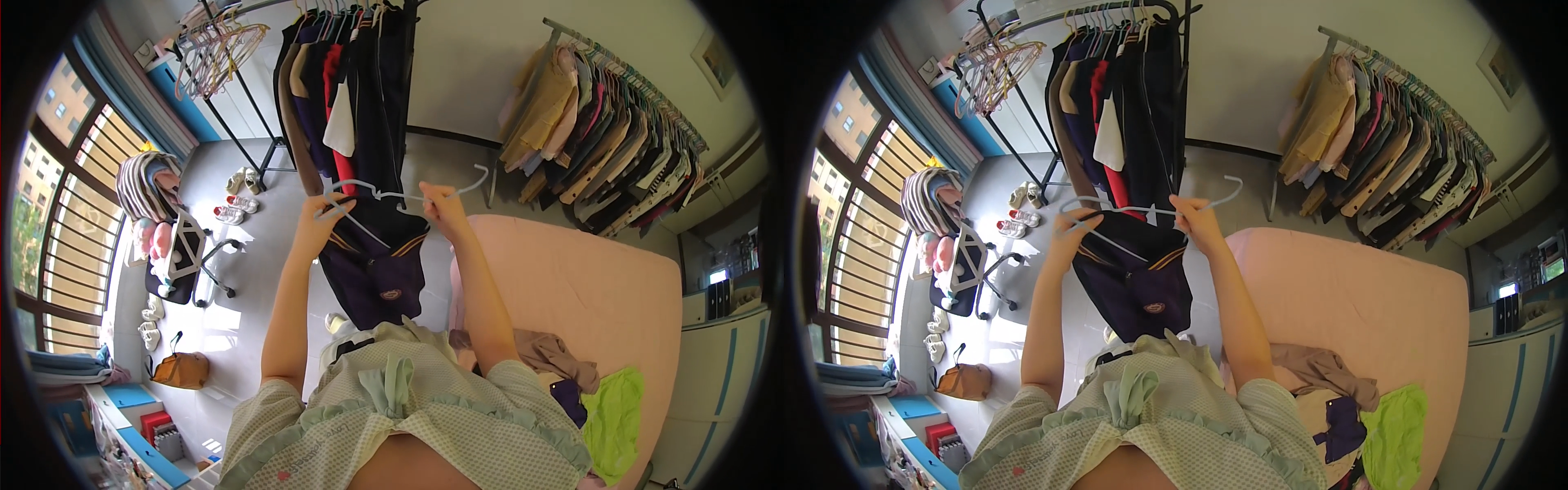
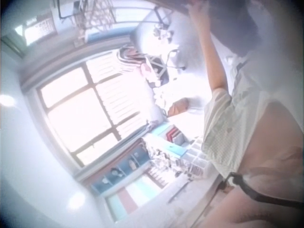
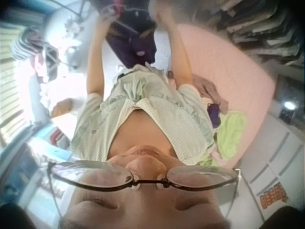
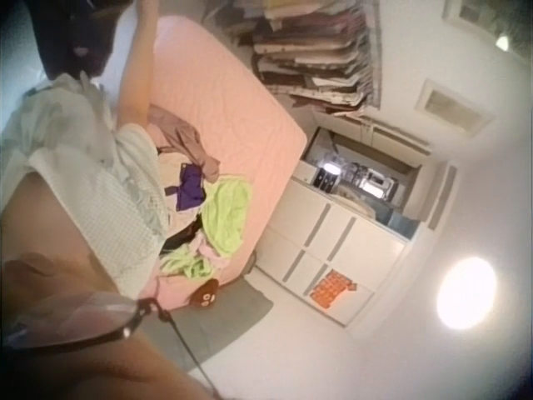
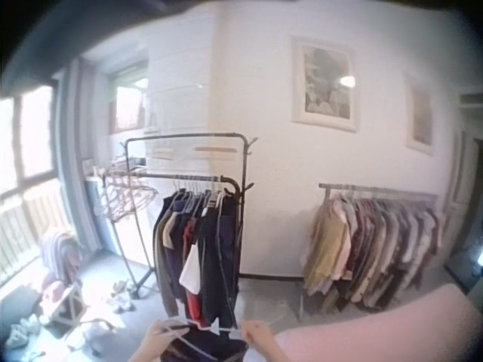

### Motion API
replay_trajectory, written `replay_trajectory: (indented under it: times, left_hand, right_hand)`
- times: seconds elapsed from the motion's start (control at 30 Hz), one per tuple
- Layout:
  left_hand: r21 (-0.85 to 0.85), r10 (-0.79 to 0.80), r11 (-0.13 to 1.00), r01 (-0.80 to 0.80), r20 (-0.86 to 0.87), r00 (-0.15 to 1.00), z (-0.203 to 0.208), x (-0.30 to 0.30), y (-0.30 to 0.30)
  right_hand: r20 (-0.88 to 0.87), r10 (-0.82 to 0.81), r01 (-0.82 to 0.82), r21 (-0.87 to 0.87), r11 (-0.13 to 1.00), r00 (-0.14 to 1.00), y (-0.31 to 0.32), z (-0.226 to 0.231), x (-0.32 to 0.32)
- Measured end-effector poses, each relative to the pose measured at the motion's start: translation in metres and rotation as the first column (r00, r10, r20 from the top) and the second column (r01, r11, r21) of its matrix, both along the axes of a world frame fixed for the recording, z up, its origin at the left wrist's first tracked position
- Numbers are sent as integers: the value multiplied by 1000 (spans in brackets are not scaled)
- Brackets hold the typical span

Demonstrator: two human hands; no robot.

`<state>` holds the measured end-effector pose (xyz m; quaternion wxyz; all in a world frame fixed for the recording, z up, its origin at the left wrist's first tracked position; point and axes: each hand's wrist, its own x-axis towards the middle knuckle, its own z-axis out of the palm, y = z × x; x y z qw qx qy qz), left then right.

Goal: The person hangs clothes on a rack using hangers. They take hangers from the rack, place them inside different shirts and jackets, and then hang the garments back on the rack.

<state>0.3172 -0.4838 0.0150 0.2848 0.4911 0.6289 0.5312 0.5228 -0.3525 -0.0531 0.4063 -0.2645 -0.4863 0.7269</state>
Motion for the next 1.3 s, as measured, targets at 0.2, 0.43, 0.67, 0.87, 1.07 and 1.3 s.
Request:
replay_trajectory:
  times: [0.2, 0.43, 0.67, 0.87, 1.07, 1.3]
  left_hand:
    - [-54, 29, 999, -2, 495, 869, -5, -43, -6]
    - [-30, 37, 999, -24, 601, 798, -6, -77, -9]
    - [98, 159, 979, -179, 185, 970, -11, -119, -7]
    - [249, 128, 958, -146, 85, 988, -3, -157, -15]
    - [400, 372, 909, -113, -662, 651, 8, -195, -19]
    - [309, 282, 943, -125, -539, 794, -24, -236, -27]
  right_hand:
    - [213, -82, 73, 51, 996, 974, -18, -6, -8]
    - [384, -88, 18, 182, 983, 919, -21, 9, -17]
    - [442, -131, 7, 271, 962, 888, -32, 11, -57]
    - [523, -162, -38, 350, 936, 837, -56, 15, -91]
    - [528, -177, -37, 370, 928, 831, -54, 32, -127]
    - [530, -243, -20, 442, 897, 813, -46, 19, -157]
